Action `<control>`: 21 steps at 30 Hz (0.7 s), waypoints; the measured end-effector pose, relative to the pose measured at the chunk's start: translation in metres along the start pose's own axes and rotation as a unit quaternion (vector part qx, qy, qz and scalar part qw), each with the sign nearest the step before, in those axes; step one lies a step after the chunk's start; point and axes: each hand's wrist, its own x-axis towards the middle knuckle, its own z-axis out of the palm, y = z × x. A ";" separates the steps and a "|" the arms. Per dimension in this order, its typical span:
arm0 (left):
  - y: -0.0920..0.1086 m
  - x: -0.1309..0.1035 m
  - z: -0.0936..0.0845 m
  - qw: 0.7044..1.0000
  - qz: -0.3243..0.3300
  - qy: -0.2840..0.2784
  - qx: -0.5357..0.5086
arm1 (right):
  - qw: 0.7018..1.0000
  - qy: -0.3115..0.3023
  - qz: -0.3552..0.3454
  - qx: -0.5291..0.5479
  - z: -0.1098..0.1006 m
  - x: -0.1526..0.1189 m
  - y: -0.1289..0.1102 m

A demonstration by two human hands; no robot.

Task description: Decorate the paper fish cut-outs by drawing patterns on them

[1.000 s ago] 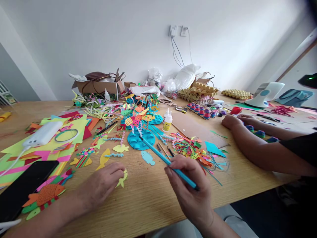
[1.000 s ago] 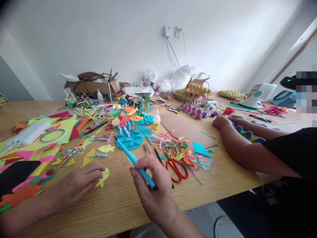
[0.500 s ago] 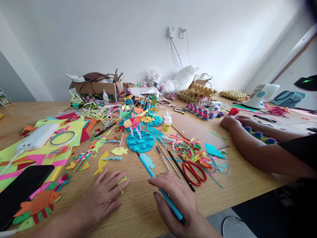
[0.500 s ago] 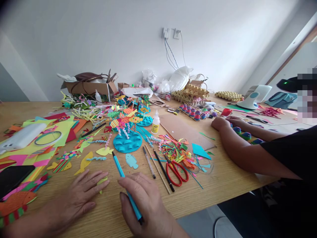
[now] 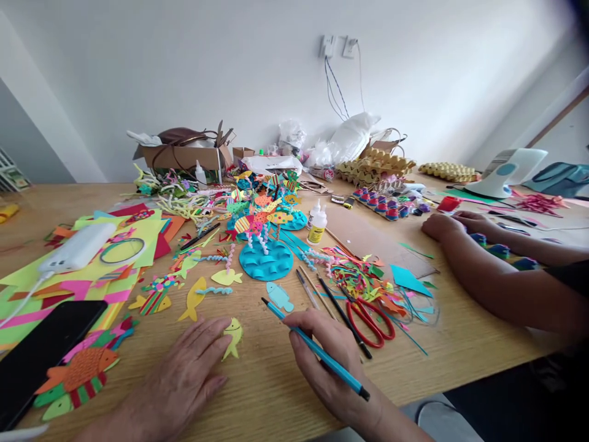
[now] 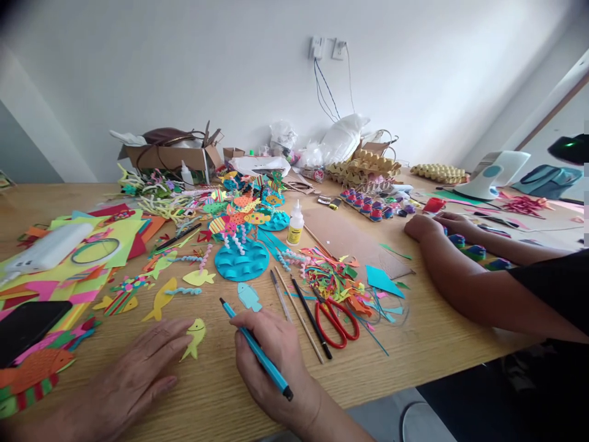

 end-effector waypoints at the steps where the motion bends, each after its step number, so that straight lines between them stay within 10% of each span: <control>1: -0.003 -0.004 -0.005 1.000 0.005 -0.020 -0.002 | 1.000 -0.019 -0.010 0.005 -0.001 0.000 0.000; 10: -0.007 -0.013 -0.006 0.988 0.043 -0.125 -0.078 | 0.989 -0.118 0.067 0.054 0.001 0.003 0.000; 21: 0.025 0.025 -0.004 0.972 -0.072 -0.214 -0.069 | 0.952 -0.077 0.226 0.192 0.020 0.034 0.011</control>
